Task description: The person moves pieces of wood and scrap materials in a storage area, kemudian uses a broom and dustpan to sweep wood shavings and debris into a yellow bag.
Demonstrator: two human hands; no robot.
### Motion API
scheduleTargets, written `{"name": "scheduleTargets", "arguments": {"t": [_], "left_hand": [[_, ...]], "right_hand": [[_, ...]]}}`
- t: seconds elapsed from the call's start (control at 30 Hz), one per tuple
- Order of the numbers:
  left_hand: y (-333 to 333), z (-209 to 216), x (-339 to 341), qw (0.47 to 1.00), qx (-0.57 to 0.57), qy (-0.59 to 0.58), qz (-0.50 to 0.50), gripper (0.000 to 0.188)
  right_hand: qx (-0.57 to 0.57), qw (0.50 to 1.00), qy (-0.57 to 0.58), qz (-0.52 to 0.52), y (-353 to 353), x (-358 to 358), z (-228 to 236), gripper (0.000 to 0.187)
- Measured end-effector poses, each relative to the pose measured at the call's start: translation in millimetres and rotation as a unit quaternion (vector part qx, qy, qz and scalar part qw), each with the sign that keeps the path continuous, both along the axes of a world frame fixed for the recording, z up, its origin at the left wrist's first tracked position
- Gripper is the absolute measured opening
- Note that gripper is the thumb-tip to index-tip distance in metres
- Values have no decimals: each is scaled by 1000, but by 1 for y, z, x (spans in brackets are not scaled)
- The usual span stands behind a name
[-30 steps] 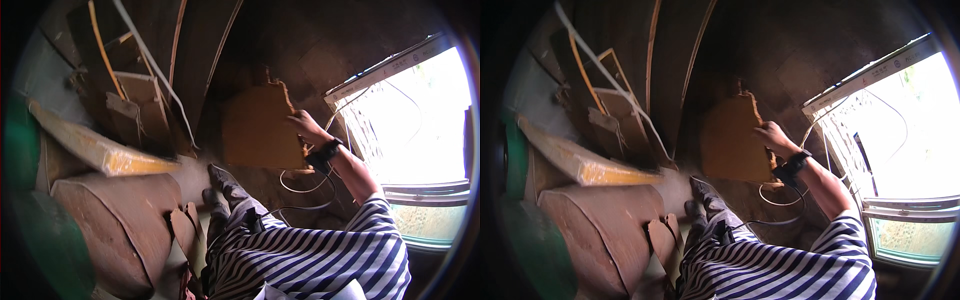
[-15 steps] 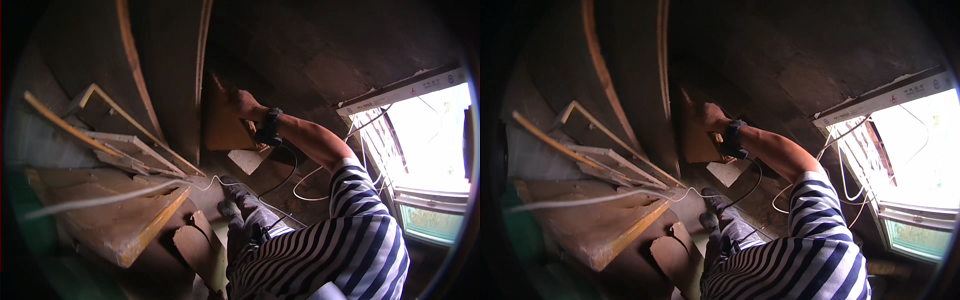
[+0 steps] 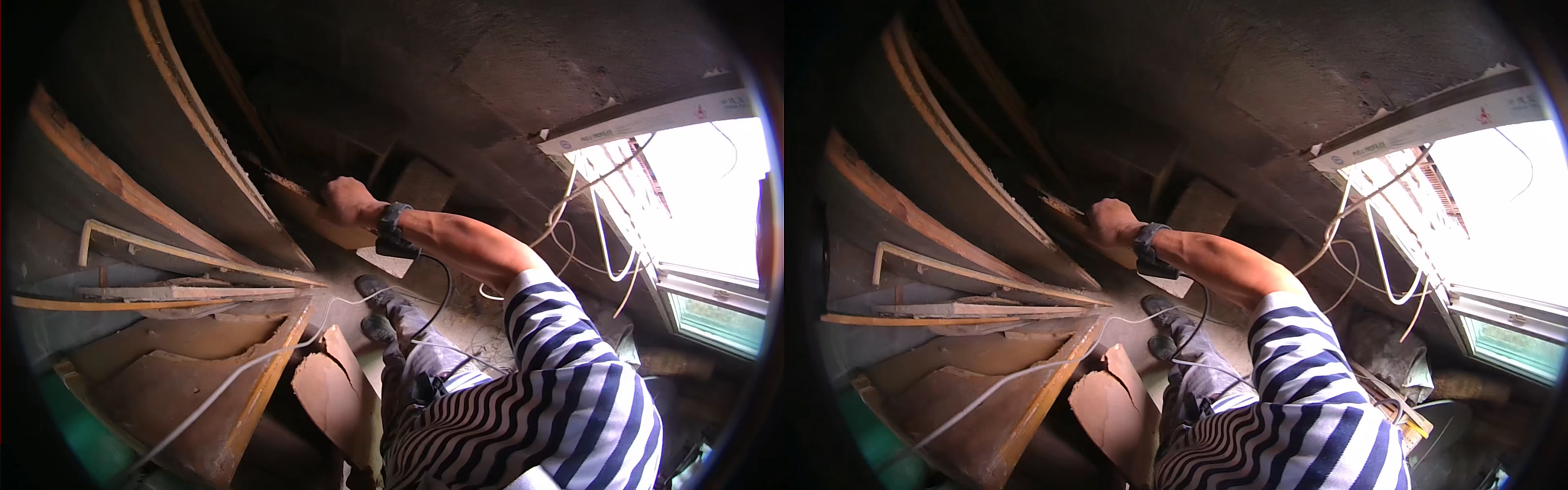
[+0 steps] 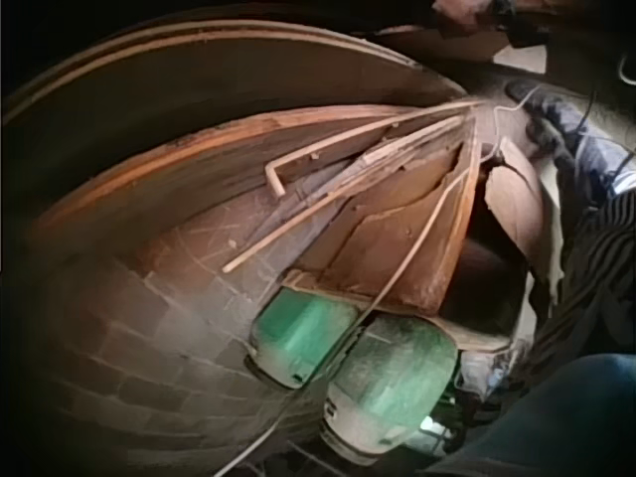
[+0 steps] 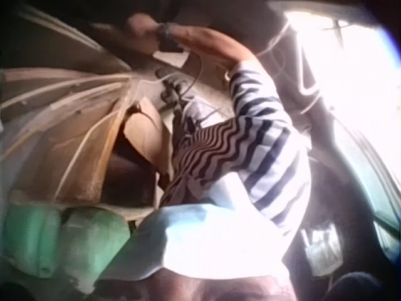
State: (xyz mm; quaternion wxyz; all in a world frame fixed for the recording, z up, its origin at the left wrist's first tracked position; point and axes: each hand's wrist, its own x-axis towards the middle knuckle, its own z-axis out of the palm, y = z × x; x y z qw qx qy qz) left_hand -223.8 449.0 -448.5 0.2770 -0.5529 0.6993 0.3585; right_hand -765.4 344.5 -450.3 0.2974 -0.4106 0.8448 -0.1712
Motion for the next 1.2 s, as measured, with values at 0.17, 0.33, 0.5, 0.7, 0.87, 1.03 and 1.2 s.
{"name": "scheduleTargets", "arguments": {"t": [0.17, 0.33, 0.5, 0.7, 0.87, 1.03, 1.2], "left_hand": [[-5, -4, -12, 1000, 11, -21, 16, 38], [-11, -5, -16, 998, 17, -44, 41, 36], [-16, -8, -24, 996, 25, -62, 58, 33], [-15, -2, -18, 996, 35, -59, 62, 31], [4, 15, 9, 995, 29, -49, 81, 30], [37, 26, 48, 995, 22, -19, 96, 29], [78, 36, 98, 993, 18, 23, 118, 28]], "right_hand": [[21, 999, -23, -27, -34, -6, -51, 34], [22, 999, -32, -25, -70, -8, -80, 37], [-13, 999, -6, 38, -101, -39, -120, 34], [-36, 970, 234, 63, -114, -122, -135, 25], [-146, 977, 141, -67, -3, -66, -46, 38], [-5, 996, 68, -51, 139, 25, -41, 39], [-15, 999, 3, -51, 237, 134, 5, 31]]}}
